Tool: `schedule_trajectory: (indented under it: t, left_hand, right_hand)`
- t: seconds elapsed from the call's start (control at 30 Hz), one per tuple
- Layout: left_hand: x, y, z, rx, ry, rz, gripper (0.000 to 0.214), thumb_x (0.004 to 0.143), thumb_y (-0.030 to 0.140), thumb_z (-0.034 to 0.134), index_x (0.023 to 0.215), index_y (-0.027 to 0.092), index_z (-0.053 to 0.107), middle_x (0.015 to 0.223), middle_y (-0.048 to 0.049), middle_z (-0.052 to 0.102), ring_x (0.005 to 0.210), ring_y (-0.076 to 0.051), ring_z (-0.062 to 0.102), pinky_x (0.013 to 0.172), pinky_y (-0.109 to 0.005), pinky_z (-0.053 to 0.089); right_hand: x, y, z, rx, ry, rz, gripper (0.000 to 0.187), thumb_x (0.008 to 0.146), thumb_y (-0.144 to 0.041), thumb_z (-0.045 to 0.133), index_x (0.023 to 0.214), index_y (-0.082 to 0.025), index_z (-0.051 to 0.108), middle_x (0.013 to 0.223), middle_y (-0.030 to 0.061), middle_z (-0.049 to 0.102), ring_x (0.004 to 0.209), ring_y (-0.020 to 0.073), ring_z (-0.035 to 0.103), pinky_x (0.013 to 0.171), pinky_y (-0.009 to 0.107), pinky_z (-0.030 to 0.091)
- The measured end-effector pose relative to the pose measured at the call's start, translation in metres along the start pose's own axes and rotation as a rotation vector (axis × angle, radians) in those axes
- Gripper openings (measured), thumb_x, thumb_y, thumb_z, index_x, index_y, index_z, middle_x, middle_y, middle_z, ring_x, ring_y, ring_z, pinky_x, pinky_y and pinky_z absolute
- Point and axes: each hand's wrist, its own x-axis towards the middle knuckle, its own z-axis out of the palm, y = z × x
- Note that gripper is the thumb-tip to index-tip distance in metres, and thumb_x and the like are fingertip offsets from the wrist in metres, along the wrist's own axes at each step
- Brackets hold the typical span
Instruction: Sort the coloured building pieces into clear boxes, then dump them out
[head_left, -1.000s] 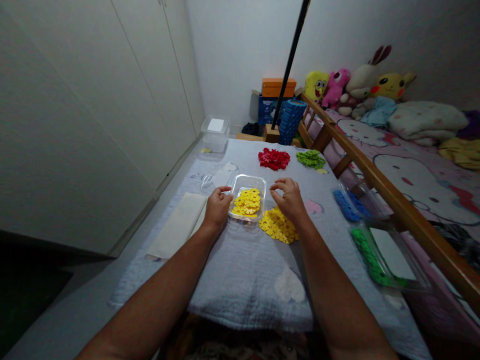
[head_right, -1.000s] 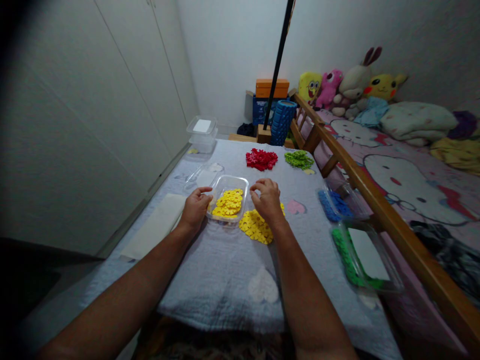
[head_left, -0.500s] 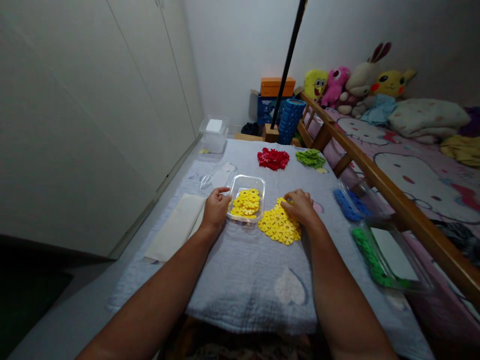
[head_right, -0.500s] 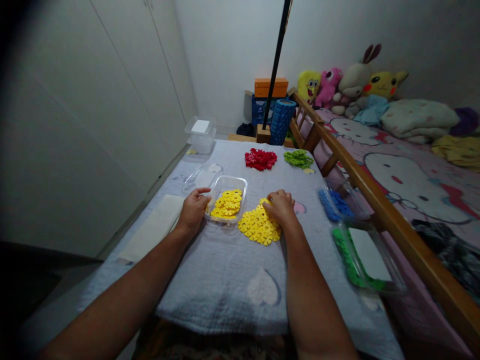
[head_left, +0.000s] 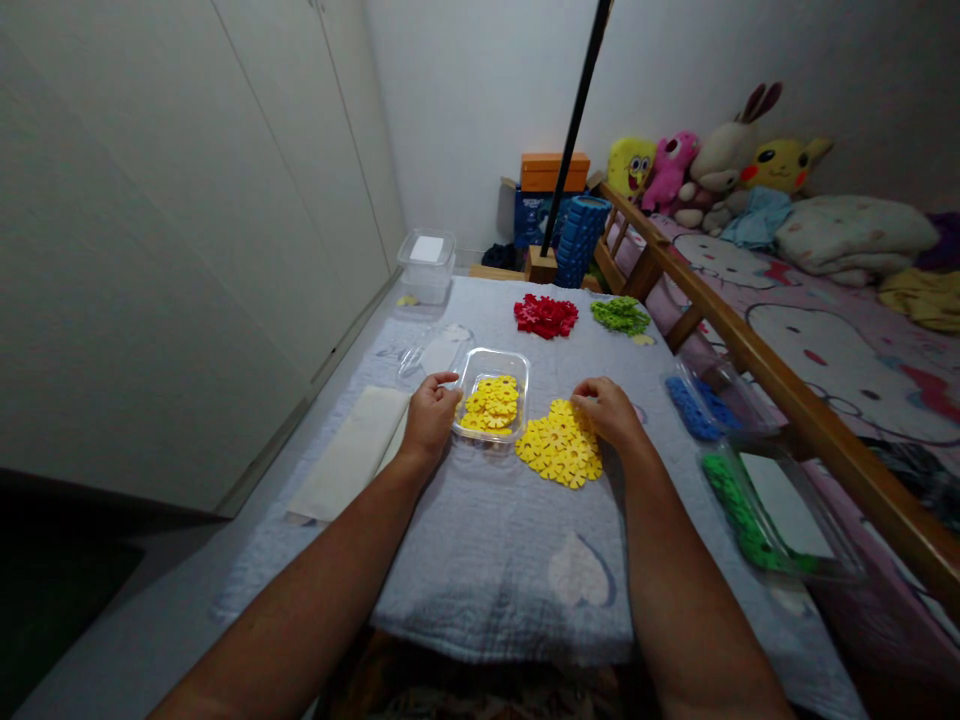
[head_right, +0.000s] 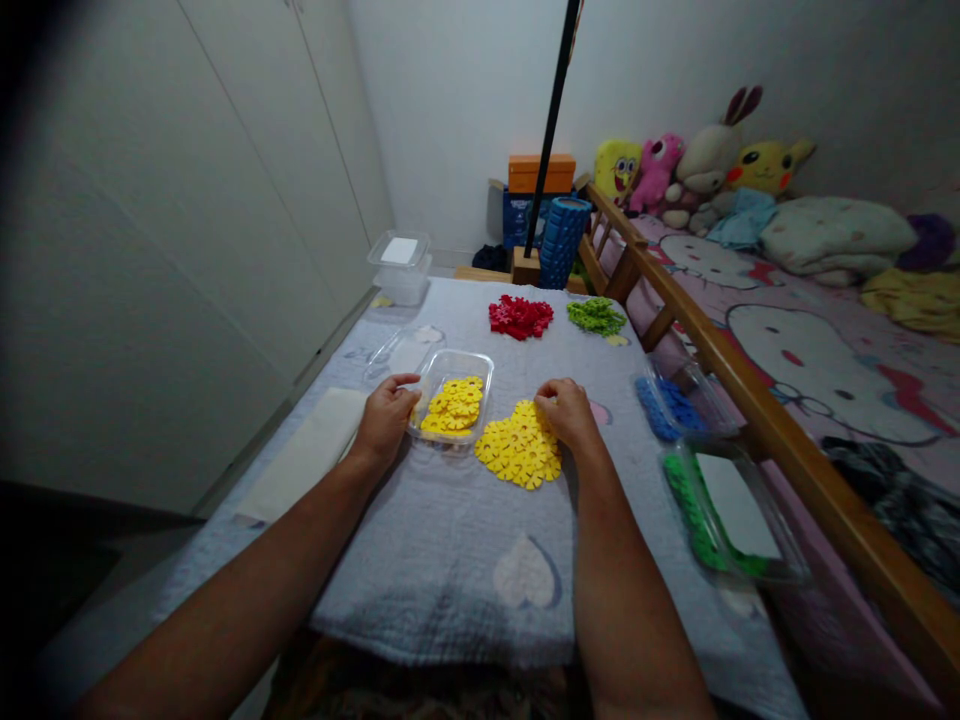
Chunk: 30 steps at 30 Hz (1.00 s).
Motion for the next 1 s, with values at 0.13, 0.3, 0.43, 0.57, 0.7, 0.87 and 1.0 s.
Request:
schedule_trajectory:
  t: [0.13, 0.3, 0.43, 0.57, 0.7, 0.87, 1.0]
  left_hand:
    - [0.001, -0.002, -0.001, 0.005, -0.002, 0.003, 0.041, 0.067, 0.035, 0.070, 0.103, 0.016, 0.065, 0.056, 0.0111, 0.038, 0.049, -0.009, 0.034, 0.051, -0.023, 0.026]
    - [0.000, 0.000, -0.001, 0.013, -0.006, 0.007, 0.042, 0.068, 0.035, 0.069, 0.104, 0.016, 0.065, 0.055, 0.0111, 0.038, 0.050, -0.010, 0.034, 0.051, -0.023, 0.026]
    - [-0.002, 0.002, 0.000, 0.014, -0.002, 0.003, 0.041, 0.068, 0.035, 0.068, 0.104, 0.015, 0.064, 0.055, 0.0110, 0.038, 0.050, -0.010, 0.033, 0.051, -0.024, 0.026]
    - [-0.002, 0.002, 0.000, 0.010, 0.002, 0.005, 0.040, 0.067, 0.034, 0.069, 0.103, 0.016, 0.065, 0.056, 0.0110, 0.037, 0.050, -0.009, 0.034, 0.051, -0.023, 0.025]
    - [-0.001, 0.000, 0.000, 0.005, -0.001, -0.003, 0.040, 0.067, 0.034, 0.069, 0.103, 0.017, 0.065, 0.057, 0.0110, 0.036, 0.050, -0.009, 0.033, 0.051, -0.023, 0.024]
    - [0.001, -0.003, 0.000, -0.006, -0.001, -0.004, 0.040, 0.067, 0.033, 0.069, 0.103, 0.017, 0.065, 0.056, 0.0109, 0.037, 0.050, -0.009, 0.034, 0.052, -0.022, 0.026]
    - [0.003, -0.006, -0.001, 0.006, -0.005, 0.008, 0.038, 0.067, 0.033, 0.069, 0.102, 0.017, 0.065, 0.056, 0.0108, 0.037, 0.050, -0.009, 0.035, 0.052, -0.022, 0.026]
  right_hand:
    - [0.000, -0.005, -0.005, 0.211, 0.032, 0.054, 0.014, 0.072, -0.034, 0.061, 0.071, -0.021, 0.067, 0.075, 0.0017, 0.065, 0.074, 0.0199, 0.060, 0.075, 0.033, 0.047]
    - [-0.004, -0.023, -0.005, 0.407, 0.182, 0.057, 0.024, 0.072, -0.044, 0.062, 0.073, -0.021, 0.065, 0.071, 0.0011, 0.063, 0.069, 0.0181, 0.056, 0.069, 0.032, 0.046]
    - [-0.010, -0.047, 0.005, 0.529, 0.225, 0.024, 0.026, 0.074, -0.046, 0.064, 0.078, -0.020, 0.065, 0.074, 0.0017, 0.066, 0.070, 0.0182, 0.059, 0.069, 0.032, 0.048]
    - [-0.018, -0.074, 0.020, 0.569, 0.194, -0.035, 0.022, 0.079, -0.043, 0.063, 0.081, -0.021, 0.065, 0.079, 0.0022, 0.069, 0.076, 0.0184, 0.062, 0.074, 0.031, 0.049]
    - [-0.023, -0.095, 0.036, 0.532, 0.174, -0.103, 0.016, 0.083, -0.038, 0.059, 0.080, -0.023, 0.063, 0.079, 0.0016, 0.068, 0.077, 0.0189, 0.062, 0.076, 0.032, 0.048]
    - [-0.022, -0.104, 0.048, 0.312, 0.183, -0.142, 0.008, 0.084, -0.025, 0.059, 0.079, -0.024, 0.065, 0.084, 0.0025, 0.073, 0.086, 0.0224, 0.062, 0.088, 0.037, 0.047]
    - [-0.021, -0.106, 0.051, 0.173, 0.205, -0.114, 0.010, 0.086, -0.022, 0.060, 0.087, -0.026, 0.070, 0.092, 0.0033, 0.076, 0.098, 0.0256, 0.062, 0.100, 0.044, 0.041]
